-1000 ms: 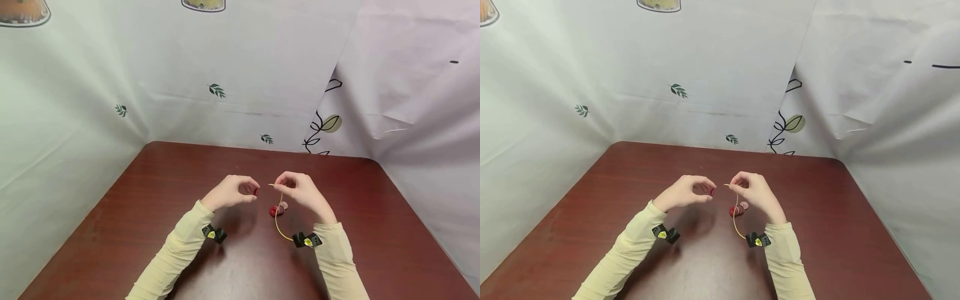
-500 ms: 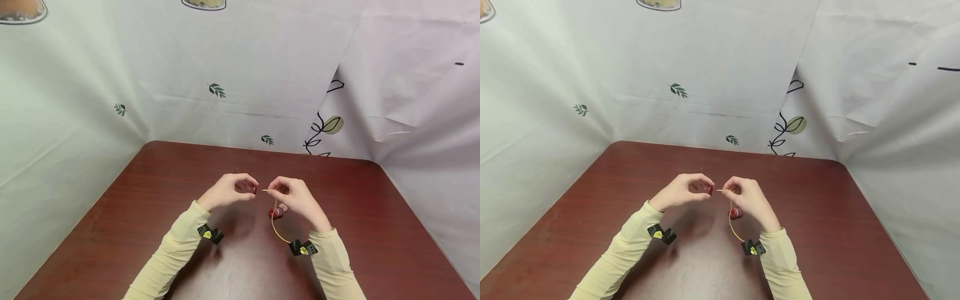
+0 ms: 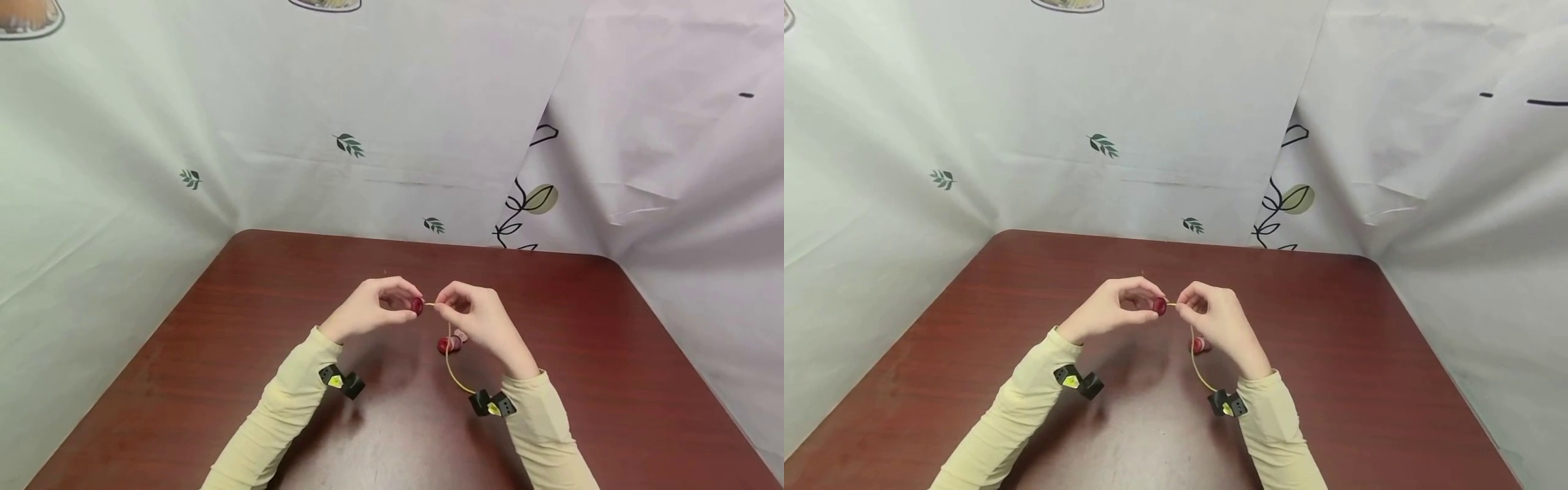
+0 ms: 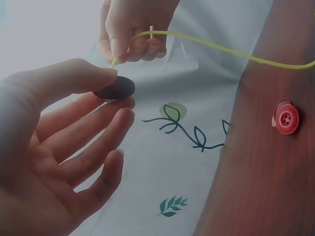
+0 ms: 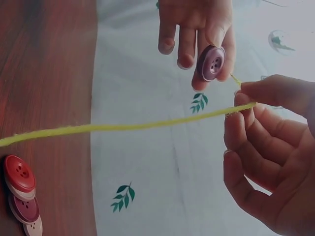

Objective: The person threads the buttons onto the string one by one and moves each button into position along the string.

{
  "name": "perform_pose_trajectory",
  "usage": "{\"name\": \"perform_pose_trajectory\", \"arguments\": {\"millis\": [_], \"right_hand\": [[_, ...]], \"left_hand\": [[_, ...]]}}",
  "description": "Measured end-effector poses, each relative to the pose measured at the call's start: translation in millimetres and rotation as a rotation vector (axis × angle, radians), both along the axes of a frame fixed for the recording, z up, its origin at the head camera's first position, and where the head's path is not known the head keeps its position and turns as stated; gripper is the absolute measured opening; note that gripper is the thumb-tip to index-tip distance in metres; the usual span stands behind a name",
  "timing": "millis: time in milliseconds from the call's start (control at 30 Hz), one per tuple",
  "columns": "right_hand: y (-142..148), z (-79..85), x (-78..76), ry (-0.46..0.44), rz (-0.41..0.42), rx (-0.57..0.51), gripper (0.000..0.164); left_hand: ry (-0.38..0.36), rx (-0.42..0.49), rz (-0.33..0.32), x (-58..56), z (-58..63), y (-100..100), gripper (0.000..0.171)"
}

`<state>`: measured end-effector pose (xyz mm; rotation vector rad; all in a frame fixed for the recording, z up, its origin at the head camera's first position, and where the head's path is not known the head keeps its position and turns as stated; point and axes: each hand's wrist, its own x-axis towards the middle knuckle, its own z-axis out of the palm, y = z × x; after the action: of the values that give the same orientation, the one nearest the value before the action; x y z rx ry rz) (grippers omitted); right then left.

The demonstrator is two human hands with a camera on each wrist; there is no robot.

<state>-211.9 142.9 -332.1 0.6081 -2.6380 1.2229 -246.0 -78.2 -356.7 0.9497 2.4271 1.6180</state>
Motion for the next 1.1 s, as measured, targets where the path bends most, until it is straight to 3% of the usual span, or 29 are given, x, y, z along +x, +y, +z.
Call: {"name": "perform_pose_trajectory", "arguments": {"millis": [200, 767, 1100], "right_hand": [[-2.2, 0.1, 1.0, -0.061, 0.031, -0.009, 0.005], [-6.0, -6.5, -2.1, 0.006, 0.063, 0.042, 0.004], [-6.0, -6.8, -2.3, -0.017, 0.082, 0.045, 0.004]], "left_hand": [[-0.016, 0.019, -0.005, -0.7, 0.0, 0.8, 0.026], [-0.006, 0.001, -0.015, 1.7, 2.1, 3.0, 0.026], [-0.011, -0.006, -0.017, 1.9, 1.9, 4.9, 0.027]]}}
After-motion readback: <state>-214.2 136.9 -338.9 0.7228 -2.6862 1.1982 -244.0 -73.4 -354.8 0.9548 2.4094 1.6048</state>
